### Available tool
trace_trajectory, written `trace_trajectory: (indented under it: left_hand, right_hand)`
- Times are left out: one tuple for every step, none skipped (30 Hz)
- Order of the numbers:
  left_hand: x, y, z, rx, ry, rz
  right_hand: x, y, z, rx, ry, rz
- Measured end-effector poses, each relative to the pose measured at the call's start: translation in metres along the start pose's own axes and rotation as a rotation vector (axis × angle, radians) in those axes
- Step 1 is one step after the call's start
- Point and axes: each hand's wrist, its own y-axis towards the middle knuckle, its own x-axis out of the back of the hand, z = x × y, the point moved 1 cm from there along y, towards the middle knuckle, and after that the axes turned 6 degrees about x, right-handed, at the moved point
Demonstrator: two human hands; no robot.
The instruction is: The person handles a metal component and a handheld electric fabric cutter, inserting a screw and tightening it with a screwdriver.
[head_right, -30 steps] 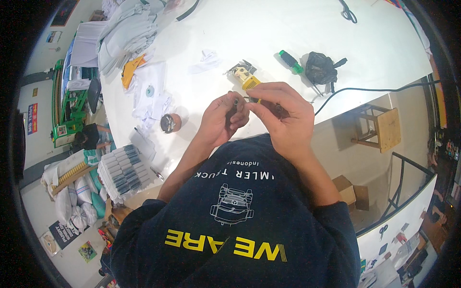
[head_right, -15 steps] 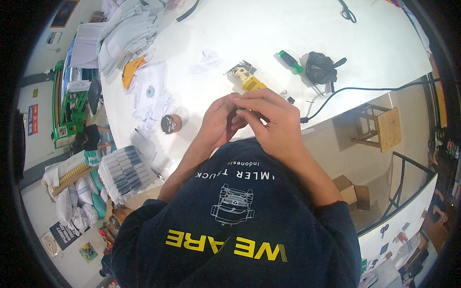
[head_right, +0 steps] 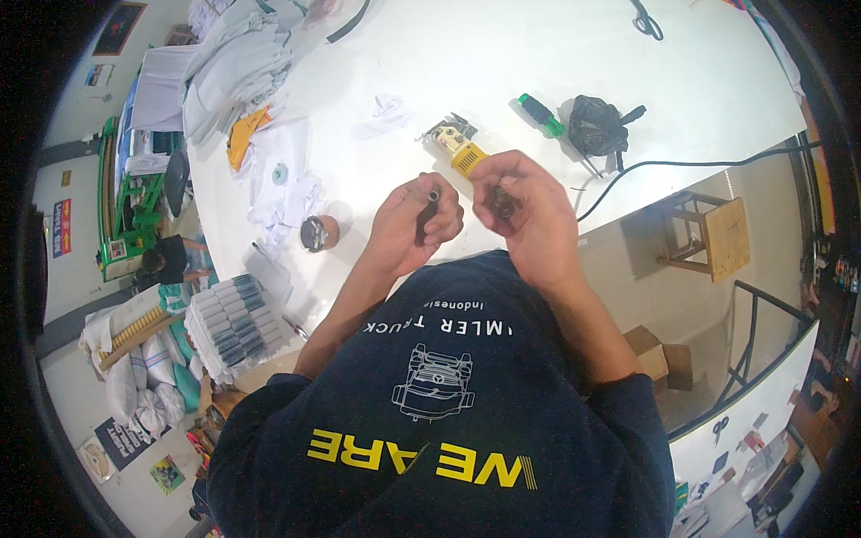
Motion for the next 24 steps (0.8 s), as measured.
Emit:
trace_trajectory:
  left_hand:
    - [-0.002, 0.0, 0.0, 0.008, 0.0, -0.01]
    - [-0.006, 0.0, 0.0, 0.022, -0.011, -0.085]
    - [-0.011, -0.001, -0.001, 0.036, -0.022, -0.159]
    - [-0.014, -0.002, -0.001, 0.05, -0.033, -0.233]
    - [-0.015, -0.002, 0.001, 0.051, -0.034, -0.238]
    - [-0.015, -0.002, 0.003, 0.052, -0.035, -0.243]
    - [-0.015, -0.002, 0.004, 0.053, -0.035, -0.247]
    - [-0.01, -0.001, 0.006, 0.044, -0.019, -0.168]
    - [-0.003, 0.0, 0.009, 0.034, -0.002, -0.089]
    - [0.002, 0.0, 0.01, 0.025, 0.015, -0.01]
    - [0.002, -0.001, 0.007, 0.023, 0.033, -0.028]
    - [0.001, -0.001, 0.004, 0.02, 0.051, -0.047]
    - [-0.001, -0.002, 0.002, 0.018, 0.07, -0.066]
    - [-0.003, -0.001, 0.0, 0.009, 0.07, -0.062]
    - [-0.006, -0.001, -0.001, 0.001, 0.071, -0.057]
    - [-0.007, 0.0, -0.002, -0.007, 0.072, -0.053]
    - [-0.006, 0.0, -0.003, -0.024, 0.102, -0.019]
    - [-0.003, 0.0, -0.004, -0.04, 0.133, 0.015]
    - [0.0, 0.0, -0.006, -0.057, 0.163, 0.05]
    - [0.002, 0.0, -0.01, -0.076, 0.222, 0.053]
    - [0.004, -0.001, -0.014, -0.096, 0.282, 0.056]
    - [0.005, -0.002, -0.018, -0.116, 0.341, 0.058]
    - [0.005, -0.003, -0.022, -0.112, 0.366, 0.052]
    - [0.005, -0.003, -0.026, -0.108, 0.39, 0.045]
  right_hand:
    - [0.0, -0.001, -0.001, -0.011, -0.076, 0.024]
    - [0.001, -0.002, -0.003, -0.026, -0.152, 0.049]
    - [0.001, -0.002, -0.004, -0.039, -0.229, 0.074]
    - [-0.002, -0.004, -0.004, 0.096, -0.486, 0.104]
    - [-0.008, -0.005, -0.003, 0.234, -0.743, 0.132]
    - [-0.013, -0.006, -0.002, 0.374, -0.999, 0.159]
    - [-0.015, -0.006, -0.001, 0.358, -0.969, 0.139]
    - [-0.016, -0.005, 0.0, 0.343, -0.939, 0.122]
    - [-0.018, -0.004, 0.001, 0.327, -0.909, 0.104]
    - [-0.017, -0.003, 0.004, 0.318, -0.919, 0.123]
    - [-0.016, 0.0, 0.008, 0.308, -0.93, 0.141]
    - [-0.014, 0.001, 0.01, 0.298, -0.94, 0.159]
    - [-0.014, 0.002, 0.011, 0.311, -0.941, 0.183]
    - [-0.015, 0.002, 0.012, 0.324, -0.942, 0.208]
    - [-0.016, 0.003, 0.012, 0.337, -0.943, 0.232]
    - [-0.015, 0.004, 0.013, 0.314, -0.906, 0.228]
    - [-0.012, 0.005, 0.012, 0.291, -0.868, 0.224]
    - [-0.01, 0.006, 0.012, 0.268, -0.83, 0.219]
    - [-0.009, 0.008, 0.013, 0.24, -0.791, 0.226]
    - [-0.008, 0.009, 0.015, 0.214, -0.752, 0.231]
    - [-0.007, 0.01, 0.016, 0.188, -0.713, 0.236]
    - [-0.008, 0.009, 0.019, 0.171, -0.74, 0.258]
    - [-0.011, 0.009, 0.023, 0.155, -0.767, 0.278]
    - [-0.012, 0.008, 0.026, 0.139, -0.794, 0.299]
